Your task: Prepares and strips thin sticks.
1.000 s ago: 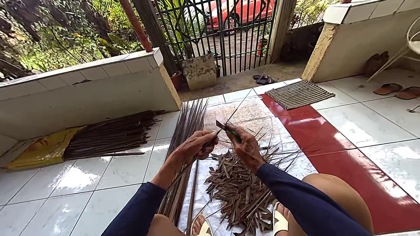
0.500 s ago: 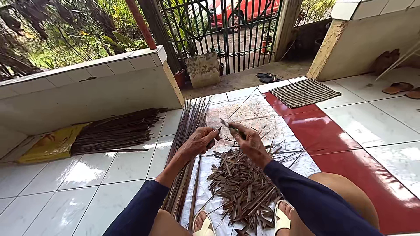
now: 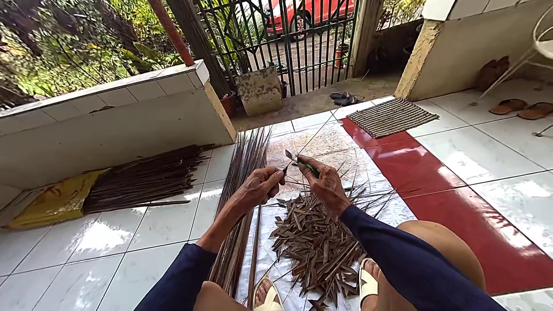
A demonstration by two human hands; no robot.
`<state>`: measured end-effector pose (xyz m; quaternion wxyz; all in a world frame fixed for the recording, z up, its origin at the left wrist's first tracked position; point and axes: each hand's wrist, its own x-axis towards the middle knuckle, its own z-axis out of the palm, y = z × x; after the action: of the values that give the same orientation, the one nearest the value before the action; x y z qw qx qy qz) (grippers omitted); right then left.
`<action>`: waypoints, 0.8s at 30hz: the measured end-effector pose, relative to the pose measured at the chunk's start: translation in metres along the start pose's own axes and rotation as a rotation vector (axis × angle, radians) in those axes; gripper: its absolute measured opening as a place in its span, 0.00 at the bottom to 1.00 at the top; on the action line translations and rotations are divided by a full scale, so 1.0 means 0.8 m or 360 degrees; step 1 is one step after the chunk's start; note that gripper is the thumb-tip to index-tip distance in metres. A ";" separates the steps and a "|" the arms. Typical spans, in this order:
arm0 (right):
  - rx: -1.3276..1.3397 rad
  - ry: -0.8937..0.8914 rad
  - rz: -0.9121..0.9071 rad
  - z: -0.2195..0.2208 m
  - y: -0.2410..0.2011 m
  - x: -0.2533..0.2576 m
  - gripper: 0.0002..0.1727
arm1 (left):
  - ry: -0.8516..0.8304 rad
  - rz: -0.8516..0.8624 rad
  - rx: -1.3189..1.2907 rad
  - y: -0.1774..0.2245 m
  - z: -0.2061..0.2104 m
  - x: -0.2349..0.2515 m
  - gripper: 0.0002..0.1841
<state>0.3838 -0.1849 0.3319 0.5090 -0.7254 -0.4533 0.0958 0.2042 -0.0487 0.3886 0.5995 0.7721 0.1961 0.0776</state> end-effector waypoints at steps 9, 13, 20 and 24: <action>0.0165 0.0131 0.0198 -0.021 0.026 0.039 0.21 | -0.0052 -0.0005 0.0054 -0.005 -0.006 -0.006 0.17; 0.0284 0.0380 0.0204 -0.041 0.043 0.056 0.21 | -0.0052 -0.0032 0.0014 -0.006 -0.009 -0.009 0.17; 0.0469 0.0107 0.0212 -0.019 0.021 0.017 0.24 | 0.0056 0.0004 0.0072 -0.004 -0.006 -0.004 0.18; 0.0559 -0.0080 0.0166 0.003 -0.004 0.001 0.16 | 0.0009 0.0018 0.0154 0.000 0.012 0.004 0.17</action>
<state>0.3810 -0.1823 0.3333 0.6108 -0.6452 -0.4040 0.2179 0.2104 -0.0560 0.3858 0.5604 0.8011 0.1969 0.0735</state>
